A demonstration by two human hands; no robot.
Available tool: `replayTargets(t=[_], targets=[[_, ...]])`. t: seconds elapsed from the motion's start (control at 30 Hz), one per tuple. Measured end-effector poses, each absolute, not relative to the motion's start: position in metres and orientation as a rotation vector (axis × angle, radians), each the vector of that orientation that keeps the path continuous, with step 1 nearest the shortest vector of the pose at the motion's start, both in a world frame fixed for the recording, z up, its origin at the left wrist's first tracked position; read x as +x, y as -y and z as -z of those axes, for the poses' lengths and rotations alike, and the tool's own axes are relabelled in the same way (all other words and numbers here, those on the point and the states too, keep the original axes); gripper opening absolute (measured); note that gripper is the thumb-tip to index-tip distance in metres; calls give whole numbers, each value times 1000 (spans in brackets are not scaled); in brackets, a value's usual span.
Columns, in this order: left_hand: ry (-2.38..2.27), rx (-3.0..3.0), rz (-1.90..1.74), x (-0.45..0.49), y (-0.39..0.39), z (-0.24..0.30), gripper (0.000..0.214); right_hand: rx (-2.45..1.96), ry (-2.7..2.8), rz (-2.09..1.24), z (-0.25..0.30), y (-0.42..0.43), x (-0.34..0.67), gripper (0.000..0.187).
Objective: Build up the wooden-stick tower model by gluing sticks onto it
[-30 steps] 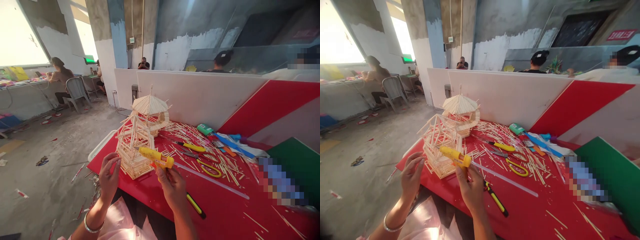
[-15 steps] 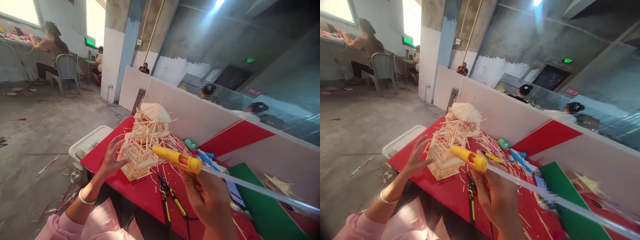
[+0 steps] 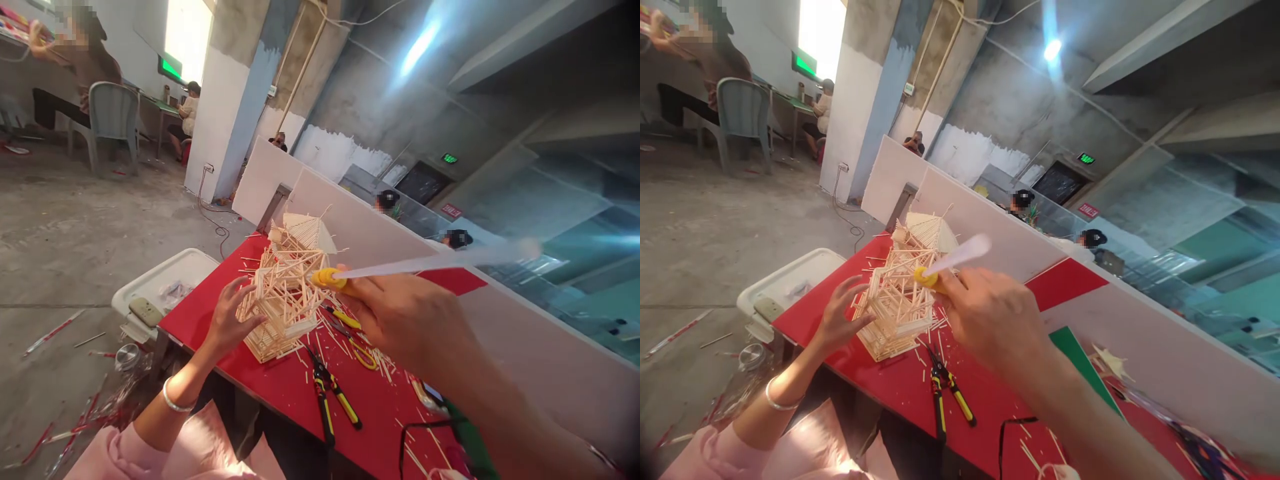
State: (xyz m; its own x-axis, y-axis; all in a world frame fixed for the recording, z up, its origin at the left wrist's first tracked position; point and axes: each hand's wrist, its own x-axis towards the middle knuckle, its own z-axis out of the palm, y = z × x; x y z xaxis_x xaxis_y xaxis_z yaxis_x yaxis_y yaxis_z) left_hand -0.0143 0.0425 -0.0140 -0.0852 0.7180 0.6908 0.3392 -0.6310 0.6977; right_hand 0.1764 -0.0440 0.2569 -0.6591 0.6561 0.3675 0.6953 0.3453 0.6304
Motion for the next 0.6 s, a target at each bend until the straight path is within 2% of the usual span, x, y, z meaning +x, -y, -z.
replayTargets(t=[0.2, 0.37, 0.47, 0.6], targets=[[-1162, 1835, -1816, -16, -40, 12, 49, -1297, 2526, 1364, -281, 33, 162, 34], [-1175, 1764, -1840, -14, -35, 4, 45, -1279, 2683, 1117, -279, 27, 168, 28], [-1195, 1650, -1915, -12, -26, -6, 34, -1236, 2767, 966, -275, 22, 172, 25], [-1214, 1523, -2028, -7, -13, -19, 17, -1245, 2545, 1176, -277, 16, 176, 29]])
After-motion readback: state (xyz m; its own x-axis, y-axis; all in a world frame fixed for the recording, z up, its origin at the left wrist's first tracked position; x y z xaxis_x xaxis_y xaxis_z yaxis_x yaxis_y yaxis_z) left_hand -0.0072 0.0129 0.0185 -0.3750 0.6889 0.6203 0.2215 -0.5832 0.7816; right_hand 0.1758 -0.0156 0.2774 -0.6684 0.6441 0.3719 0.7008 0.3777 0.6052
